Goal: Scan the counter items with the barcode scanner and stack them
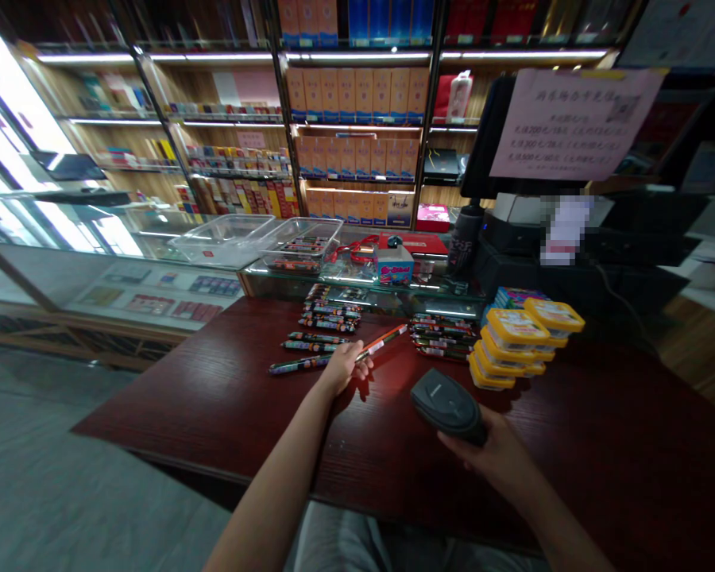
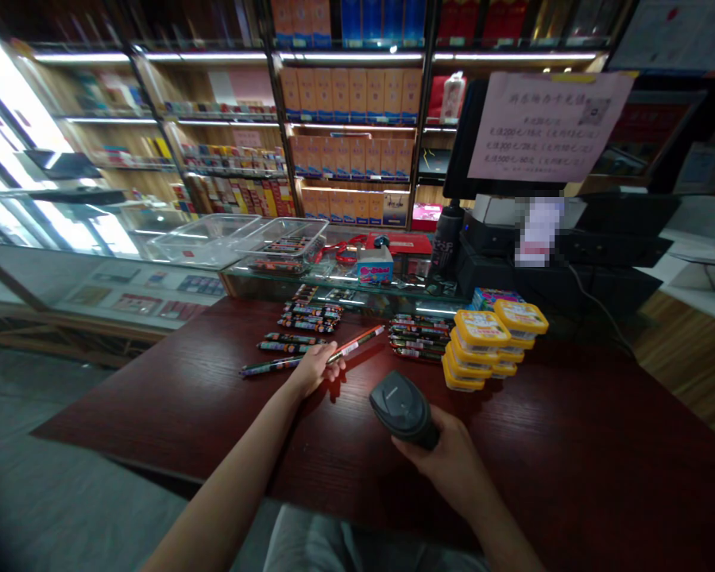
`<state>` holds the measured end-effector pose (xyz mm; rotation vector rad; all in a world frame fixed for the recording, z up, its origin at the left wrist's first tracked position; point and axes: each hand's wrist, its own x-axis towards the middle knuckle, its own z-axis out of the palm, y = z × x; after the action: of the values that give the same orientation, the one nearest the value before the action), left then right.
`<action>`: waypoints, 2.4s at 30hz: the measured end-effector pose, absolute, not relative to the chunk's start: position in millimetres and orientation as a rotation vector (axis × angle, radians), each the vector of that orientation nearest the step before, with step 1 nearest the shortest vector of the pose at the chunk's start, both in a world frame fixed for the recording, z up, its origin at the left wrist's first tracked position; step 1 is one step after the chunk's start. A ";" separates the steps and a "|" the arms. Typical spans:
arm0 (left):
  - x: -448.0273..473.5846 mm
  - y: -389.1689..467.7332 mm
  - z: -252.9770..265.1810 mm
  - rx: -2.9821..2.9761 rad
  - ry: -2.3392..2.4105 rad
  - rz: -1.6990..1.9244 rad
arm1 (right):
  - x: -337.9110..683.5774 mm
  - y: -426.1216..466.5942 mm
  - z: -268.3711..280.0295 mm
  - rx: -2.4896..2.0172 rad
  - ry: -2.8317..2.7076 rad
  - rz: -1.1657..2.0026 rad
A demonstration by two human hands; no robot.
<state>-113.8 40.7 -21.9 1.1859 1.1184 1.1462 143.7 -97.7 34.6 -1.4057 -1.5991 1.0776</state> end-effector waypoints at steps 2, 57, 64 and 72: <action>-114.5 41.0 -21.7 1.194 1.134 1.125 | 144.6 -97.8 34.8 -1.396 -1.607 1.072; -80.5 43.3 7.1 2.447 1.561 0.973 | 183.1 -85.6 -27.6 -1.570 -2.126 -0.211; -193.4 -6.5 19.5 2.464 1.574 0.785 | 195.1 -80.3 -38.3 -1.476 -2.195 -0.264; -259.6 -29.2 14.1 2.097 1.706 0.680 | 188.3 -86.2 -31.3 -1.543 -2.141 -0.228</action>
<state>-259.6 -29.2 14.1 2.0968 1.7061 0.6797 188.3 -86.2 -31.3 -1.5432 -2.1408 -0.2277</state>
